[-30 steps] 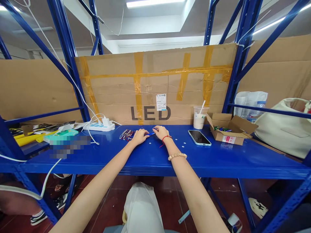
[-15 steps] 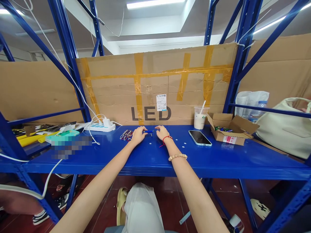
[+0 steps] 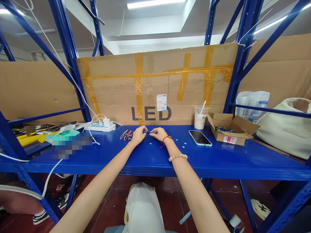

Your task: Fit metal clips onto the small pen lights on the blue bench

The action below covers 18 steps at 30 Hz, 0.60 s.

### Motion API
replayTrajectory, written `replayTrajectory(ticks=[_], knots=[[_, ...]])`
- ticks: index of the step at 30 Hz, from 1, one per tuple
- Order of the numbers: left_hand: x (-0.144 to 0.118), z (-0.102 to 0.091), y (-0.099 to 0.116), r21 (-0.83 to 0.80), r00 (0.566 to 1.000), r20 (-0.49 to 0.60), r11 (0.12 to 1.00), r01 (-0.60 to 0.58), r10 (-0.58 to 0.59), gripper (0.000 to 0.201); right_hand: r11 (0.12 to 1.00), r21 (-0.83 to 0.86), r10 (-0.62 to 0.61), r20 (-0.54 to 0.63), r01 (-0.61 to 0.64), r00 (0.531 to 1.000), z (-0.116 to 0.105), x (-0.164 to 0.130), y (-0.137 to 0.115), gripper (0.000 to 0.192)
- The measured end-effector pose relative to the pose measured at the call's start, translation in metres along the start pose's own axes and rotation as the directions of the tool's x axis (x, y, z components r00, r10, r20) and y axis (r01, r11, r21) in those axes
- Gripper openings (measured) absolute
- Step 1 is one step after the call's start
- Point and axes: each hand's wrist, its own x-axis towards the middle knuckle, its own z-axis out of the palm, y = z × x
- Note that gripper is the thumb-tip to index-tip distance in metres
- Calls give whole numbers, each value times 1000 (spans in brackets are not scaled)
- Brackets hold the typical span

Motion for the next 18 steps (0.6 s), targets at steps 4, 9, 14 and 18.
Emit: replayTrajectory(ticks=[4, 9, 14, 18], knots=[[-2, -2, 2, -9, 996, -19, 996, 83, -84, 23, 1000, -5, 25, -56, -25, 998, 3, 2, 5, 21], [3, 4, -1, -432, 940, -75, 861, 269, -332, 19, 998, -52, 40, -103, -46, 994, 6, 6, 9, 21], [12, 9, -5, -637, 878, 8, 675, 373, -478, 25, 997, -52, 60, -53, -63, 997, 4, 4, 4, 27], [15, 7, -4, -715, 873, 24, 602, 356, -488, 25, 990, -70, 118, -28, -120, 993, 1, 2, -2, 29]])
